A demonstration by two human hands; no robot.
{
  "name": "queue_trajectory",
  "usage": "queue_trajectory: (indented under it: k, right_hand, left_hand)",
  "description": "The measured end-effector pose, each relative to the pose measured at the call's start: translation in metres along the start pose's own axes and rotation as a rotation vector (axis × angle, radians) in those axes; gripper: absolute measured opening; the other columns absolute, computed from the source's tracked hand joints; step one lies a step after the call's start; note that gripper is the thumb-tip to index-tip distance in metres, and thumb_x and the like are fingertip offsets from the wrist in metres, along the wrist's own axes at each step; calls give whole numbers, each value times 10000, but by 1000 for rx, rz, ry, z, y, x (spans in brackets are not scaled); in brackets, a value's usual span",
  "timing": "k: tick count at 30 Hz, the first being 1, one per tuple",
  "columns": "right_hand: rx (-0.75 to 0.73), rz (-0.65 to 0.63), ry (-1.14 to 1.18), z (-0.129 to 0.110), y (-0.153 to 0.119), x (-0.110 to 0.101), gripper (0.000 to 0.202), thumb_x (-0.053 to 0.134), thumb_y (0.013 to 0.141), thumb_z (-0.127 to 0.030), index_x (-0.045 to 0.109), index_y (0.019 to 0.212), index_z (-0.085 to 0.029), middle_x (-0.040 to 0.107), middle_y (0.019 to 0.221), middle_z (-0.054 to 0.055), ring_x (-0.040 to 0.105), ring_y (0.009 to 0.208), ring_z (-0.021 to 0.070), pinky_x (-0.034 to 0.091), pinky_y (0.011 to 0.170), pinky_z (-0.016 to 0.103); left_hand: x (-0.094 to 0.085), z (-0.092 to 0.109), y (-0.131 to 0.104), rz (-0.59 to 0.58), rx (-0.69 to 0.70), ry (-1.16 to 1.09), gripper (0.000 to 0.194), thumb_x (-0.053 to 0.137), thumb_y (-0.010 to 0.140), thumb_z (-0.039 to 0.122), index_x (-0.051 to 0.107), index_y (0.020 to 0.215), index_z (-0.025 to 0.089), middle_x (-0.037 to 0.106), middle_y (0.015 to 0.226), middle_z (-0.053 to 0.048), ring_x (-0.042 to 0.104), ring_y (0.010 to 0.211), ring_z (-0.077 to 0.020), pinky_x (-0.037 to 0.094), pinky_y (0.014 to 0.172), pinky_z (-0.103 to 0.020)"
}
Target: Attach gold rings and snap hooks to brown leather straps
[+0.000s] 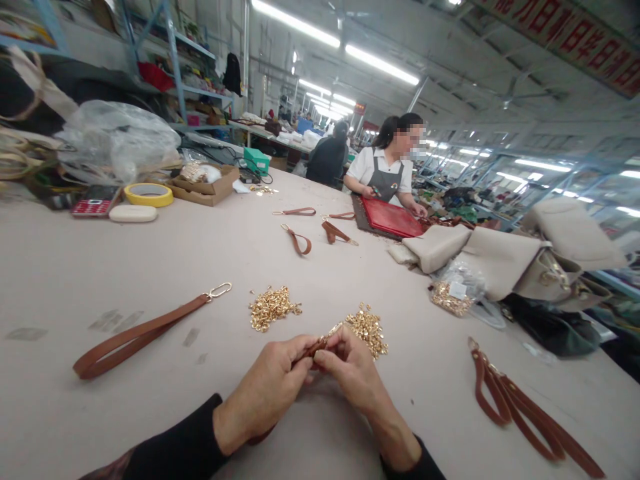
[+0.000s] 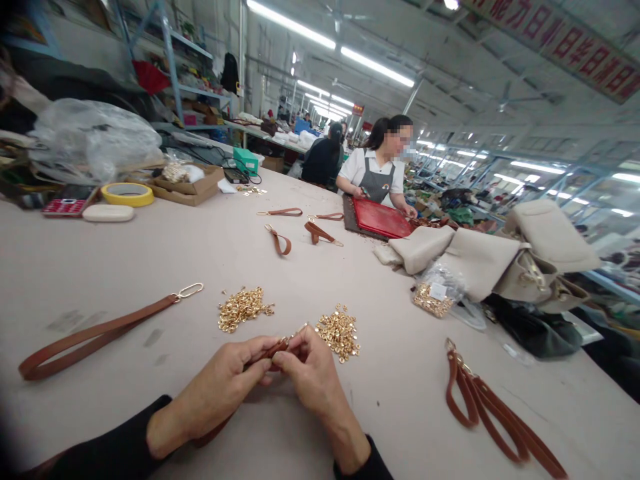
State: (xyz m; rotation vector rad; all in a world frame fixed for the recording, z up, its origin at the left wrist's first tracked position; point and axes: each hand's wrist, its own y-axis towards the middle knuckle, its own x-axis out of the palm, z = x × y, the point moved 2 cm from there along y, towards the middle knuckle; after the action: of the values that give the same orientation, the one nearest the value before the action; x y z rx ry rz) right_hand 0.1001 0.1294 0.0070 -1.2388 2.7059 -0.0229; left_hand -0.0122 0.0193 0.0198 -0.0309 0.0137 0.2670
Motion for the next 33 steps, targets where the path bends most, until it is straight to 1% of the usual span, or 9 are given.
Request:
queue_trajectory:
  k: [6,10,14,17,20,23,26,29,33]
  right_hand:
    - [-73,30,4,1,0,2,205,681,751,-244,482,782,-205,586,697,-39,533,648,117,406,606,243]
    - [-50,31,33,1,1,2,251,712,741,-272,473,780,-205,569,676,-48,521,618,106,402,583,234]
    - [-2,-1,102,0,3,-1,332,763,714,-363,489,803,-197,553,628,-63,517,571,93,421,562,224]
    - [22,-40,180,-1,4,-4,386,746,732,-452,514,887,-186,617,651,-34,558,575,103,451,572,236]
    - [6,15,162,-1,6,-11,429,708,760,-501,534,970,-171,620,648,-35,578,562,103,469,584,244]
    - [-2,89,142,0,8,-18,464,712,746,-511,546,1001,-161,581,625,-58,567,534,95,471,563,238]
    - [1,139,146,2,10,-24,476,729,723,-496,551,1002,-155,568,620,-64,555,524,91,472,551,236]
    - [16,154,141,4,10,-25,479,734,714,-489,555,1001,-150,567,618,-64,550,518,90,473,547,238]
    - [34,152,138,4,10,-25,494,743,695,-503,568,989,-148,570,623,-60,550,515,92,476,535,240]
  left_hand:
    - [2,2,0,33,32,40,341,481,869,186,660,1158,220,701,1033,-33,636,928,-201,510,784,-251]
    - [1,3,1,15,29,8,339,497,870,184,659,1164,227,693,1053,-34,633,963,-204,513,803,-257]
    - [1,-1,5,-37,-63,-236,308,552,834,216,673,1114,181,696,1009,-58,638,941,-206,513,751,-253]
    - [0,-3,7,-28,-166,-418,401,615,776,228,639,1168,148,688,989,-77,639,842,-182,515,691,-251]
    - [-2,-2,7,-5,-190,-466,468,644,753,238,621,1211,144,670,1009,-89,621,764,-163,517,637,-256]
    - [-4,-1,6,-6,-146,-464,414,648,765,232,654,1169,140,669,1034,-96,600,754,-146,486,604,-224]
    - [-5,-1,5,-50,-141,-496,360,626,786,198,679,1139,151,677,1029,-89,582,777,-132,452,615,-197]
    - [-5,-2,5,-88,-147,-505,368,605,782,171,684,1141,160,673,1045,-87,577,804,-139,444,624,-201]
    - [-7,3,5,-105,-149,-462,424,597,750,138,675,1165,174,666,1060,-73,574,829,-146,444,646,-208]
